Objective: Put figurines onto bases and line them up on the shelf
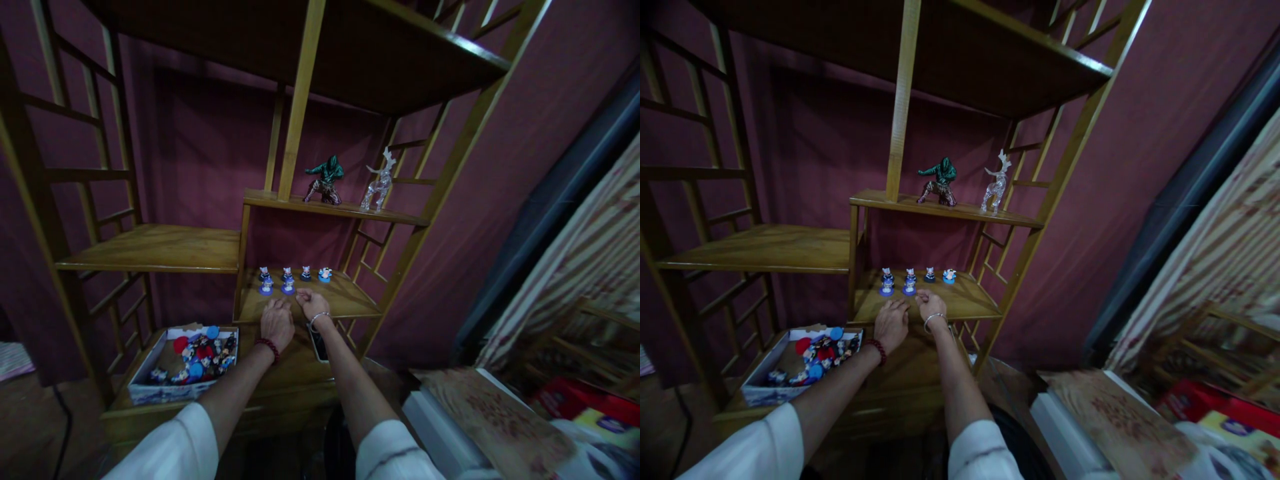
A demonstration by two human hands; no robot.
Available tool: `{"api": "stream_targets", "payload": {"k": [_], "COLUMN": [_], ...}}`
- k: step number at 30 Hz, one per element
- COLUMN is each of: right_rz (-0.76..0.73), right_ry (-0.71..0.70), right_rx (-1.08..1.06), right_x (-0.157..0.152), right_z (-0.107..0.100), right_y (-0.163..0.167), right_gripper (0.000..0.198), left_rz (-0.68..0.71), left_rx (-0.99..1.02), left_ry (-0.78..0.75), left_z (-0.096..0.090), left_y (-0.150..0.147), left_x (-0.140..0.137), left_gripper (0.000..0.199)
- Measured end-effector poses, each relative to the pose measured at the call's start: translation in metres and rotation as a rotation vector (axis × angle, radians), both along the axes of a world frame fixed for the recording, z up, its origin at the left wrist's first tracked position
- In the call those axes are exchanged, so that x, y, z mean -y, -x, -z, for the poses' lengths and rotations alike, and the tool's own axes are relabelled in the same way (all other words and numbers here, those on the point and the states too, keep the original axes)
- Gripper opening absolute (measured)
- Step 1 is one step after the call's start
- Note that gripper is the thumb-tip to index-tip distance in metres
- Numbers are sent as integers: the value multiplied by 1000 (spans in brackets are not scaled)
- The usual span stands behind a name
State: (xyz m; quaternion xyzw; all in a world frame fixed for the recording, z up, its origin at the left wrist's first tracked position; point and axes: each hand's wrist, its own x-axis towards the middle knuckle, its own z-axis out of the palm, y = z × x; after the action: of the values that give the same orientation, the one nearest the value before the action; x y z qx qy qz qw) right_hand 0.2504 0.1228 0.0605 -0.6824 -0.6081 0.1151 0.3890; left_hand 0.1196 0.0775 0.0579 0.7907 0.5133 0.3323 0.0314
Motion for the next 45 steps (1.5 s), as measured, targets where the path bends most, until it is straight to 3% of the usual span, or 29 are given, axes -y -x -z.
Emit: {"api": "stream_targets", "payload": {"k": [13,28,35,45], "right_rz": [-81,-32,-45,-87], "right_ry": [-79,-116,-95,5], "right_rx": [-69,-26,-36,1], "right_x": [30,71,83,82], "right_z": [8,13,27,64], "right_y": [13,41,65,103], "right_gripper": [16,21,22,20], "left_rz": [92,101,84,-16], "left_rx": [103,67,18,-44], "left_ry": [-36,79,57,269], "left_z": [3,-3,8,39], "left_y": [13,32,49,80], "left_x": [25,56,59,62], "left_gripper": [32,32,29,29]}}
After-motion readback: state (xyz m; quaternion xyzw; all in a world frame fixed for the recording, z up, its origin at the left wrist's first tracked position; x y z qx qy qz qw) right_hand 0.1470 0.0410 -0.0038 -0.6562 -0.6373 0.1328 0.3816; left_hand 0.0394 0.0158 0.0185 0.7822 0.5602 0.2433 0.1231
